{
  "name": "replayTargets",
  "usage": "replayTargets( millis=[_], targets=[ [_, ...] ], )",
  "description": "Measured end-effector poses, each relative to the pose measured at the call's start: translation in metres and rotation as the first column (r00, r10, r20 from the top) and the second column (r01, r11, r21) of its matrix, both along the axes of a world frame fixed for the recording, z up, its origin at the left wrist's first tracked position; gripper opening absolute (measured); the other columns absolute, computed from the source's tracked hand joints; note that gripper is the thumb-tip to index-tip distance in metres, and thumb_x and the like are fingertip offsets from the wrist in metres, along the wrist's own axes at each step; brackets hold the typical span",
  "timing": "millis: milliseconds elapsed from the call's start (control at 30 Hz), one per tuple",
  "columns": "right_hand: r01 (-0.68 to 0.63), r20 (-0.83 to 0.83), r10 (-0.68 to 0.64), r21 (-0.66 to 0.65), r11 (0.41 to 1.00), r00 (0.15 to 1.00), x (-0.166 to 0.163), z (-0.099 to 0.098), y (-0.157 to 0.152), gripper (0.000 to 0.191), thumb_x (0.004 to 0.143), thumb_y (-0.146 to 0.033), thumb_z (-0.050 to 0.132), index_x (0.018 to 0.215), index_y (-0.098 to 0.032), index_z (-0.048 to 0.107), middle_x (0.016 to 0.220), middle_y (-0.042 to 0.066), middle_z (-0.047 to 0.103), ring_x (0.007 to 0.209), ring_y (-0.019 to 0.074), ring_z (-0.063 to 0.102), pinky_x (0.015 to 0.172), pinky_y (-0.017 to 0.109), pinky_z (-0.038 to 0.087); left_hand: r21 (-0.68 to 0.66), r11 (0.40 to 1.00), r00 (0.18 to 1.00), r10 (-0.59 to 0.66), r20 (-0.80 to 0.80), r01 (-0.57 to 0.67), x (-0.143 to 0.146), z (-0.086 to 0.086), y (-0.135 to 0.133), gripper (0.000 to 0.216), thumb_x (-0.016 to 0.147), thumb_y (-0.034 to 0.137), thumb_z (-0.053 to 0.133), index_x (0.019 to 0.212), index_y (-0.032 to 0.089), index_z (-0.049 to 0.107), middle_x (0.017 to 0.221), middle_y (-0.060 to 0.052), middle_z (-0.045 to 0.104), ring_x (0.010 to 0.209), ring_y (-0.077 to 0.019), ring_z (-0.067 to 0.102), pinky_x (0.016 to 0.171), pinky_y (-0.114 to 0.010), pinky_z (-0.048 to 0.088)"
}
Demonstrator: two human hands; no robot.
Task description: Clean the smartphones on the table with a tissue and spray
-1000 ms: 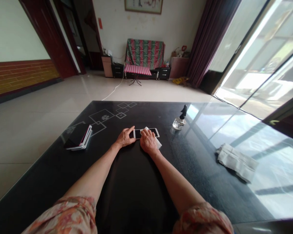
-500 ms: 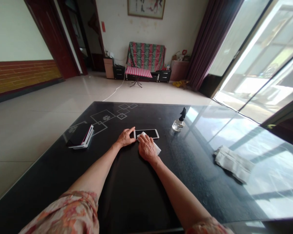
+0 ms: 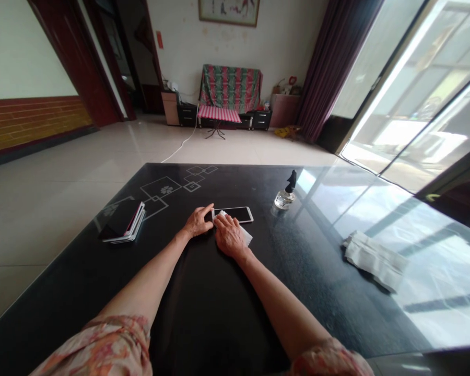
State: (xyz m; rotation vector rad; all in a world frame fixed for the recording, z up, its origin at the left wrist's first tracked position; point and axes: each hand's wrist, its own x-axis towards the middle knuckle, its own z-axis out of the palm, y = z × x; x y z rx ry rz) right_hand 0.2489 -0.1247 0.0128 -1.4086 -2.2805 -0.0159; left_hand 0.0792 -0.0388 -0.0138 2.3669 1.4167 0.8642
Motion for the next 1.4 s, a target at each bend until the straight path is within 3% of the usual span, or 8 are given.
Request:
replayTargets(
  millis=[300,600,1133,1233,1400],
  targets=[
    [0.119,-0.038,-0.12,-0.026,0.993,0.992,0.021,-0.004,-0.003,0.038,0.091,-0.022,0.039,0.125,-0.022,0.055,0.137,0.007,0.051,0.129,0.0249,0.038,0.108,0.043,0.025,0.022,1.0,0.998,0.018,-0.057,-0.017,0.0,0.003,-0.005,0.074,0.067,0.031,0.067,0.137,0.017,0.047,0.123,-0.01,0.063,0.12,-0.0299,0.053,0.103,-0.042,0.044],
    [0.353,-0.044,-0.353,-0.011,0.936,0.935,0.054,-0.006,0.003,0.038,0.091,-0.022,0.037,0.124,-0.019,0.055,0.134,0.01,0.053,0.128,0.0287,0.039,0.107,0.046,0.024,0.007,1.0,0.998,0.0,-0.063,0.0,0.0,0.004,-0.004,0.074,0.067,0.032,0.066,0.137,0.018,0.047,0.125,-0.009,0.062,0.121,-0.0303,0.051,0.104,-0.042,0.043],
    [0.082,-0.002,-0.082,-0.003,0.997,0.997,-0.006,-0.007,0.015,0.038,0.091,-0.025,0.038,0.126,-0.022,0.054,0.137,0.007,0.052,0.13,0.0273,0.037,0.109,0.047,0.022,0.034,0.999,0.998,-0.002,-0.062,0.004,0.001,0.0,-0.001,0.074,0.064,0.024,0.062,0.136,0.018,0.048,0.123,-0.008,0.064,0.118,-0.0291,0.053,0.104,-0.041,0.044],
    [0.132,-0.016,-0.132,-0.014,0.991,0.991,0.003,-0.007,0.017,0.037,0.091,-0.023,0.037,0.123,-0.022,0.056,0.137,0.007,0.052,0.129,0.0277,0.038,0.109,0.047,0.022,0.022,1.0,0.998,-0.002,-0.059,0.003,0.0,0.0,-0.001,0.074,0.065,0.026,0.062,0.137,0.018,0.048,0.123,-0.008,0.063,0.119,-0.0292,0.053,0.104,-0.041,0.044],
    [0.348,-0.072,-0.349,-0.027,0.937,0.934,0.019,-0.009,0.024,0.036,0.091,-0.023,0.037,0.121,-0.017,0.058,0.135,0.011,0.052,0.13,0.0311,0.037,0.108,0.048,0.023,0.02,1.0,0.998,0.004,-0.063,-0.002,0.0,0.001,-0.003,0.074,0.067,0.028,0.064,0.138,0.019,0.046,0.123,-0.008,0.063,0.12,-0.0301,0.052,0.104,-0.042,0.044]
  ],
)
